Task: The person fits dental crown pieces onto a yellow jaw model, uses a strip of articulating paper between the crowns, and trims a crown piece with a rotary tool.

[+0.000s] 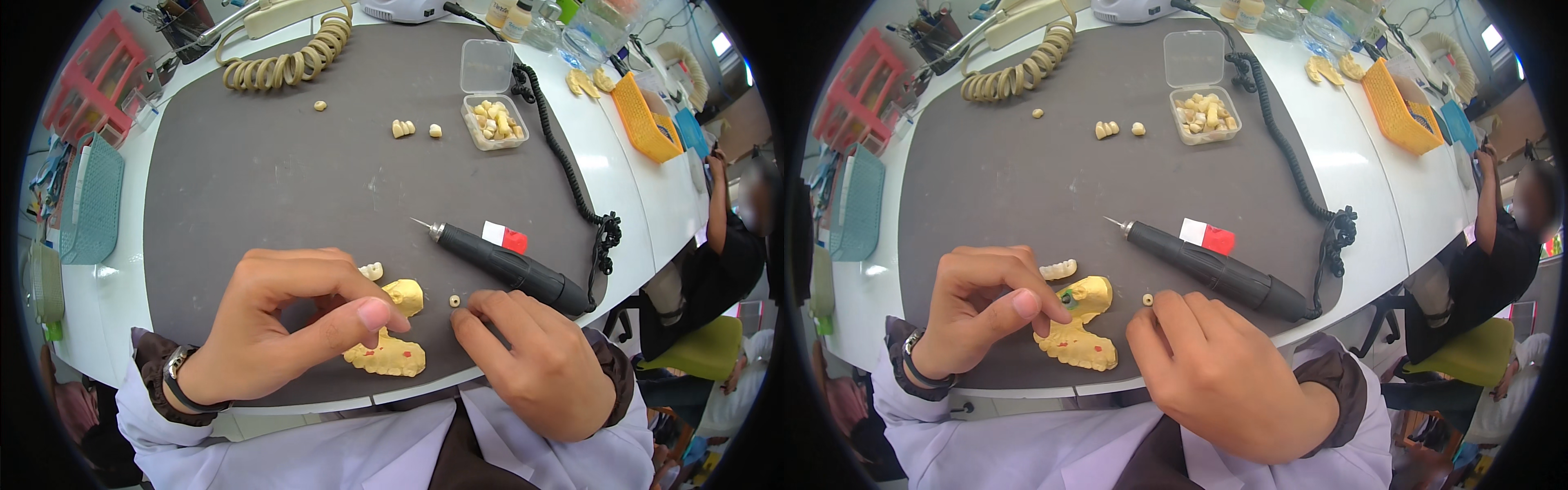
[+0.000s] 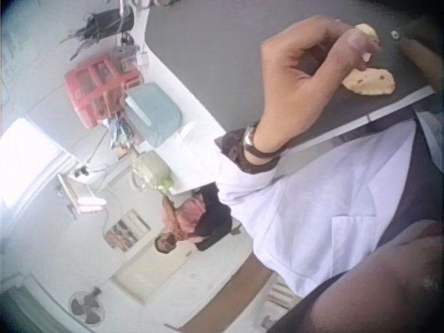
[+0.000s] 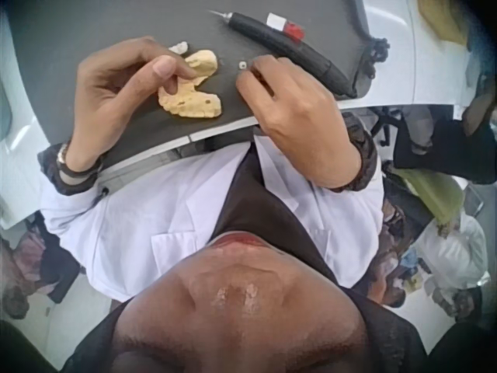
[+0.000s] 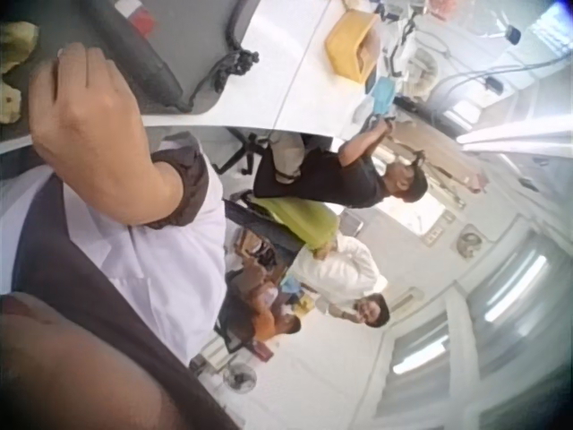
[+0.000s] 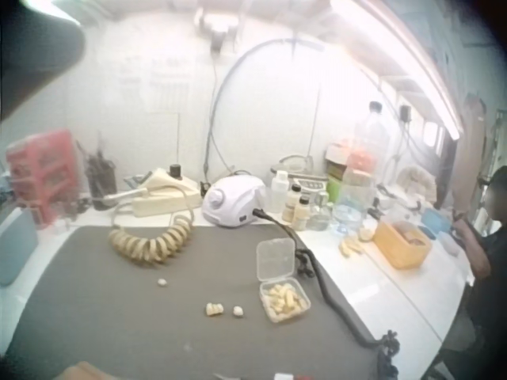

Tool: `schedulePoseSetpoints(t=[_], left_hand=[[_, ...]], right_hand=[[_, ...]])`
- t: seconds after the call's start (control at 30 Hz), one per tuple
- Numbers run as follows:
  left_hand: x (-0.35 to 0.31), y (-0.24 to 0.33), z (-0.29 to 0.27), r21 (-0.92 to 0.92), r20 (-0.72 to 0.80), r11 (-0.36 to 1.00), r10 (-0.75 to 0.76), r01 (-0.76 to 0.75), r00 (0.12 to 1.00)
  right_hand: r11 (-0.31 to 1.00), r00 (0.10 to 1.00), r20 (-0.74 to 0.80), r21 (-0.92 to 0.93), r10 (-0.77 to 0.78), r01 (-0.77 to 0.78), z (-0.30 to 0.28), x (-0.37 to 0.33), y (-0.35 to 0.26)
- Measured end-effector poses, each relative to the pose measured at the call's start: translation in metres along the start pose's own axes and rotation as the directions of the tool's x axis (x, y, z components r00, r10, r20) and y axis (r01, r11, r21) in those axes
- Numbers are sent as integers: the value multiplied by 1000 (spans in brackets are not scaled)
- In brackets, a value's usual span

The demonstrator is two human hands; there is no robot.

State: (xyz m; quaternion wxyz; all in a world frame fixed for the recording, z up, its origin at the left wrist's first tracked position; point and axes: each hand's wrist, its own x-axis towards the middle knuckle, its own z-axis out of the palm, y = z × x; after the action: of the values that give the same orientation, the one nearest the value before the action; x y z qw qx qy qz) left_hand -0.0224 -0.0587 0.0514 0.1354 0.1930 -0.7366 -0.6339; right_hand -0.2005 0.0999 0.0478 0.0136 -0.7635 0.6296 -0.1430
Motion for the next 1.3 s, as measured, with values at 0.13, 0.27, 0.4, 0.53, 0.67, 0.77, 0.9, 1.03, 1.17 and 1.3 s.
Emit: schedulePoseSetpoints(t=[0.13, 0.27, 0.4, 0.53, 0.67, 0.77, 0.9, 1.03, 1.17, 1.3], left_hand=[[3, -5, 1, -14, -16, 998, 60, -60, 998], [-2, -4, 1, -44, -40, 999, 27, -29, 999], [-1, 2, 0, -41, -41, 999, -29, 27, 999], [-1, 6, 2, 110, -40, 992, 65, -60, 997], [-3, -2, 6, 306, 0, 887, 364, -347, 931], [-4, -10, 8, 447, 25, 742, 548, -500, 836], [-8, -6, 8, 614, 67, 605, 600, -507, 797], [-8, -7, 11, 644, 57, 567, 634, -514, 771], [-8, -8, 10, 640, 63, 557, 649, -529, 758], [-8, -10, 10, 636, 66, 577, 620, -512, 781]], right_hand=[[998, 998, 6, -16, 68, -67, -1, 1, -1], [930, 957, -125, 298, 263, -217, -9, 2, 16], [656, 922, -230, 754, 311, -33, -1, -2, 31], [-71, 913, -83, 990, 400, 121, 18, 5, 24], [-335, 949, -9, 934, 316, 120, 26, 11, 22], [-324, 890, 116, 945, 442, 38, 18, 20, 8], [-323, 889, 109, 945, 445, 46, 21, 21, 4], [-290, 892, 99, 956, 441, 38, 22, 20, 1], [-246, 897, 60, 968, 437, 55, 24, 20, 0], [448, 890, -246, 893, 385, 53, 20, 10, 9]])
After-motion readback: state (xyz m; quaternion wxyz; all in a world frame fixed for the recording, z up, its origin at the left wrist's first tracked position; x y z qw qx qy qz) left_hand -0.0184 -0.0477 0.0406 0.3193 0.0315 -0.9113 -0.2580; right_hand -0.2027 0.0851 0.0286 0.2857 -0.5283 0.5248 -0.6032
